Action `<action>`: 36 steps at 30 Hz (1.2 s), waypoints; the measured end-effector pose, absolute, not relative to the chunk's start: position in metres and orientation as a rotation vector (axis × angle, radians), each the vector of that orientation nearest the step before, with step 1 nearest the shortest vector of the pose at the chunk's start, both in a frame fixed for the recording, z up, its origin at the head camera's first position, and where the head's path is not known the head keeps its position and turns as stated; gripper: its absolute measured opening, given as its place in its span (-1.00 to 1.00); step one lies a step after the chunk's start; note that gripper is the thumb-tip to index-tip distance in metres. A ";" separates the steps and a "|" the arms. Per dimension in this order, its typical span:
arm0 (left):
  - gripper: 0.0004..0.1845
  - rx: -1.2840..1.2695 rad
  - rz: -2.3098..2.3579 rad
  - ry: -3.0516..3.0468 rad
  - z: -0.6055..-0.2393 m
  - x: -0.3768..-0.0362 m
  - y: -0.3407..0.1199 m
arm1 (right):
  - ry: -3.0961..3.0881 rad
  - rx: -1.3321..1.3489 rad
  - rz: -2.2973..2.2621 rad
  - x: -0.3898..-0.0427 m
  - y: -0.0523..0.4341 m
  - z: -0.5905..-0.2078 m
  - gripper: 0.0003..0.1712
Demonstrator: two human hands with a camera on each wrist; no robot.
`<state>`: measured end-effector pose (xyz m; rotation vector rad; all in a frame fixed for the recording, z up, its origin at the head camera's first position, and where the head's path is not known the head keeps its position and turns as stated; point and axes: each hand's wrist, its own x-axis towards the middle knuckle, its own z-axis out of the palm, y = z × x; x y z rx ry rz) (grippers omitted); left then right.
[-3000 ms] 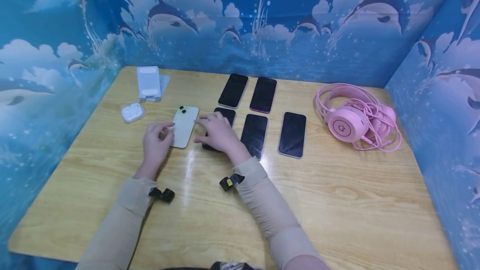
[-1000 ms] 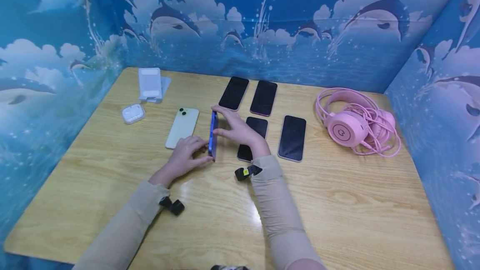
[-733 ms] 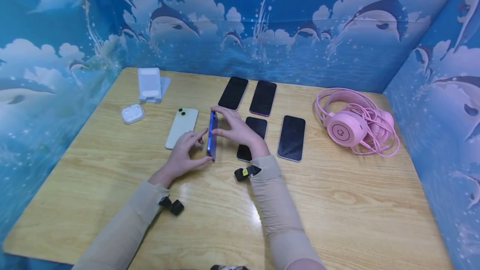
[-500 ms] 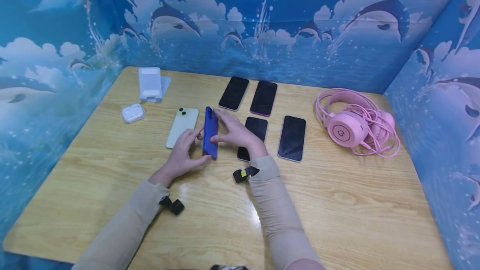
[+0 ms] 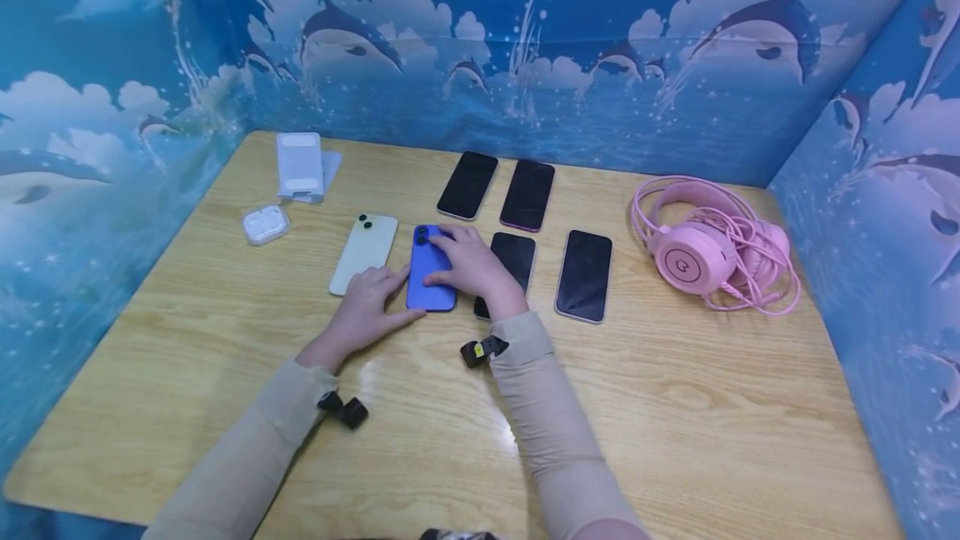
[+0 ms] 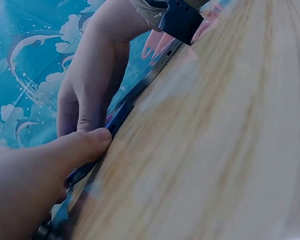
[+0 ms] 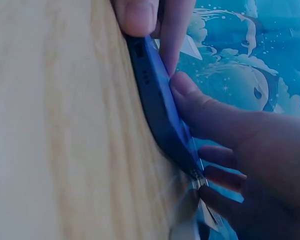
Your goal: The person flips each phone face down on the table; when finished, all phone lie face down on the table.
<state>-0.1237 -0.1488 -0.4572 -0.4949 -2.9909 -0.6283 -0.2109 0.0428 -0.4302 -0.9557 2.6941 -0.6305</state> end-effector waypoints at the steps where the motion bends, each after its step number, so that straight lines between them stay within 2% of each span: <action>1: -0.14 -0.492 -0.634 -2.992 -0.457 -0.124 -0.149 | 2.708 -0.945 -0.619 -0.210 0.042 -0.430 -0.13; 8: -0.27 -0.493 -0.726 -2.962 -0.458 -0.126 -0.150 | 2.783 -0.883 -0.504 -0.206 0.034 -0.428 -0.14; 15: -0.28 -0.468 -0.761 -2.932 -0.456 -0.127 -0.150 | 2.749 -0.880 -0.573 -0.209 0.043 -0.421 -0.18; 23: -0.36 -0.442 -0.932 -2.850 -0.454 -0.124 -0.136 | 2.791 -0.820 -0.581 -0.214 0.102 -0.407 -0.34; 29: -0.42 -0.637 -1.000 -2.806 -0.452 -0.133 -0.101 | 2.829 -0.671 -0.534 -0.212 0.150 -0.409 -0.41; 36: -0.38 -0.756 -1.057 -2.841 -0.455 -0.141 -0.071 | 2.892 -0.653 -0.552 -0.210 0.166 -0.416 -0.44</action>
